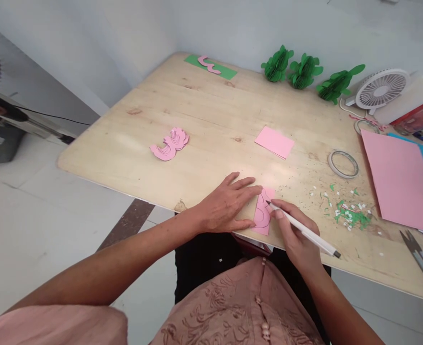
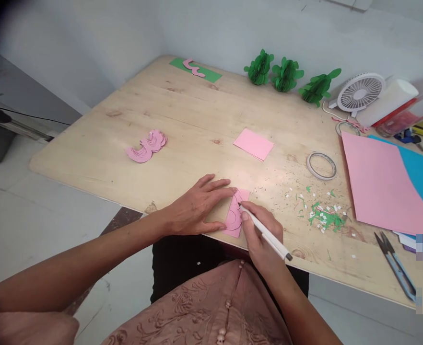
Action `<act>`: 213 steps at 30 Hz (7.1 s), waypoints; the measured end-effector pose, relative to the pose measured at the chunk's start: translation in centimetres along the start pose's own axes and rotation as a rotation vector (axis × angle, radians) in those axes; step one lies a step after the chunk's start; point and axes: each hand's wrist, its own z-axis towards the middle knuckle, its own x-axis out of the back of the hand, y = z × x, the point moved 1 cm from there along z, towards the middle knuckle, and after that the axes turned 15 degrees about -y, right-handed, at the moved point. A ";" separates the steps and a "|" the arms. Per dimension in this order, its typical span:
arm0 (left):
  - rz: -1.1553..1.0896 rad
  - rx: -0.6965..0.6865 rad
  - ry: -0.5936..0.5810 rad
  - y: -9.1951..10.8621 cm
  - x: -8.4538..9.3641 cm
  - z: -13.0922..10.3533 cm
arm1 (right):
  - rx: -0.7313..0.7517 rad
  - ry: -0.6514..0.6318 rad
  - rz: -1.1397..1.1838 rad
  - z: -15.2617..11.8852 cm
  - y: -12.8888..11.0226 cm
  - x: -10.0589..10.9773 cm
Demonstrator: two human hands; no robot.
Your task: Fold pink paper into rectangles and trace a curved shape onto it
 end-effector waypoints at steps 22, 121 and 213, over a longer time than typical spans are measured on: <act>-0.005 -0.016 0.019 0.0 0.0 0.0 | -0.073 0.001 -0.073 2.3 0.5 -0.9; 0.003 -0.019 0.012 0.0 0.0 0.0 | -0.173 -0.119 0.086 1.6 -0.2 -0.3; 0.011 -0.011 0.007 0.0 0.0 -0.1 | -0.140 -0.071 -0.004 1.2 -0.3 -0.2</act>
